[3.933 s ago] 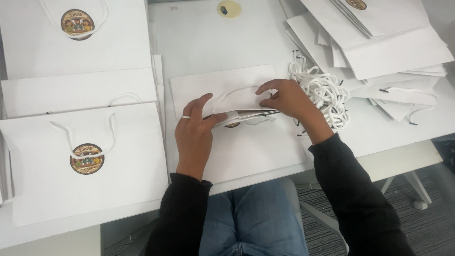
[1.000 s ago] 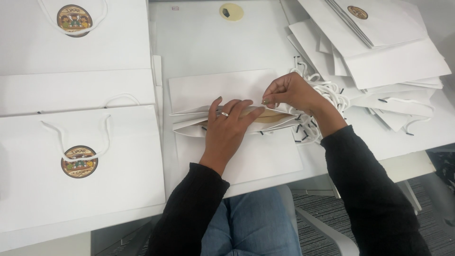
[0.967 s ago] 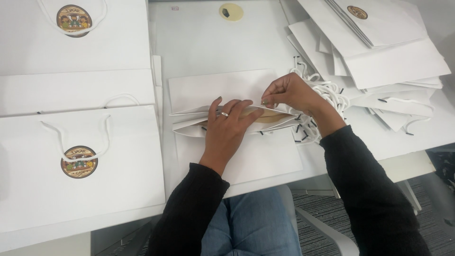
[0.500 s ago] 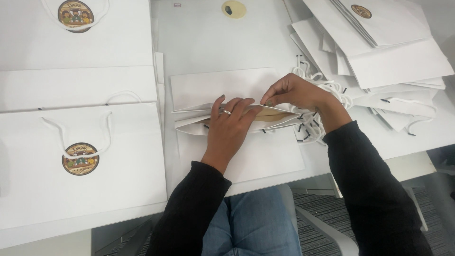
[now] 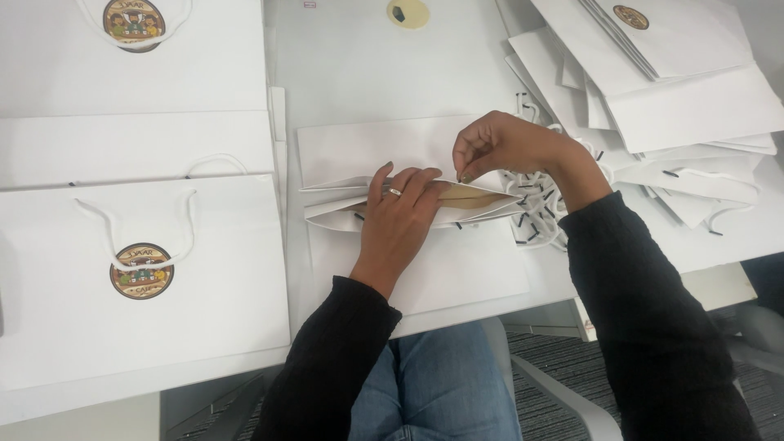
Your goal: Assembling paper shopping bags by inserting rope handles through holes and securing them.
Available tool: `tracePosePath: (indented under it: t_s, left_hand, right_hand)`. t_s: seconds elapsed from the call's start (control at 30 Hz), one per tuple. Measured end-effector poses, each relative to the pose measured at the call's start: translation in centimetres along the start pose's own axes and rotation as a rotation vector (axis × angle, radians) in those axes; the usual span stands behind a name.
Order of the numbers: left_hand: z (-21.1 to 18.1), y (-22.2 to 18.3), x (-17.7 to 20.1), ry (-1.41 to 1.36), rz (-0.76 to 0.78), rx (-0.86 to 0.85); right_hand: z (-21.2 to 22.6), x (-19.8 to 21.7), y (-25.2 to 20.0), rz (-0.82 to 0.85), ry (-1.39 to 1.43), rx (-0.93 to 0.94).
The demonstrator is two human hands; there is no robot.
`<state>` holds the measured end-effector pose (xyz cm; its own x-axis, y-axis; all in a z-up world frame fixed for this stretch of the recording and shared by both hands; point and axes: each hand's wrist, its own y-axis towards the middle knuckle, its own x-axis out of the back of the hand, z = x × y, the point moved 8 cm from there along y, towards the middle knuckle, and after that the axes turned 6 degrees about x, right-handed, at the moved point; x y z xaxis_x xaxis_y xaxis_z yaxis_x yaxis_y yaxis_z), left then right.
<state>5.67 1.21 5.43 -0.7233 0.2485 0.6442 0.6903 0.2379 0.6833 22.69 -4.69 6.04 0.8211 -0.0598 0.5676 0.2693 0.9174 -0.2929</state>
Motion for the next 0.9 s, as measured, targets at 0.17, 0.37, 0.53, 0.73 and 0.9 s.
tracePosePath:
  t_s: [0.17, 0.37, 0.53, 0.73, 0.9]
  left_hand:
    - [0.1, 0.0, -0.2, 0.003, 0.009, 0.005]
    - [0.1, -0.1, -0.2, 0.005, 0.023, 0.009]
    - [0.1, -0.1, -0.3, 0.0, 0.02, 0.016]
    - [0.1, -0.2, -0.2, 0.009, 0.028, 0.015]
    - [0.1, -0.2, -0.5, -0.003, 0.037, 0.018]
  right_hand:
    - [1.4, -0.1, -0.2, -0.048, -0.095, -0.03]
    - [1.3, -0.1, -0.2, -0.066, -0.062, -0.033]
    - [1.3, 0.1, -0.4, -0.097, -0.086, -0.02]
    - [0.9, 0.0, -0.2, -0.063, -0.048, -0.015]
    - [1.3, 0.0, -0.5, -0.083, -0.177, -0.083]
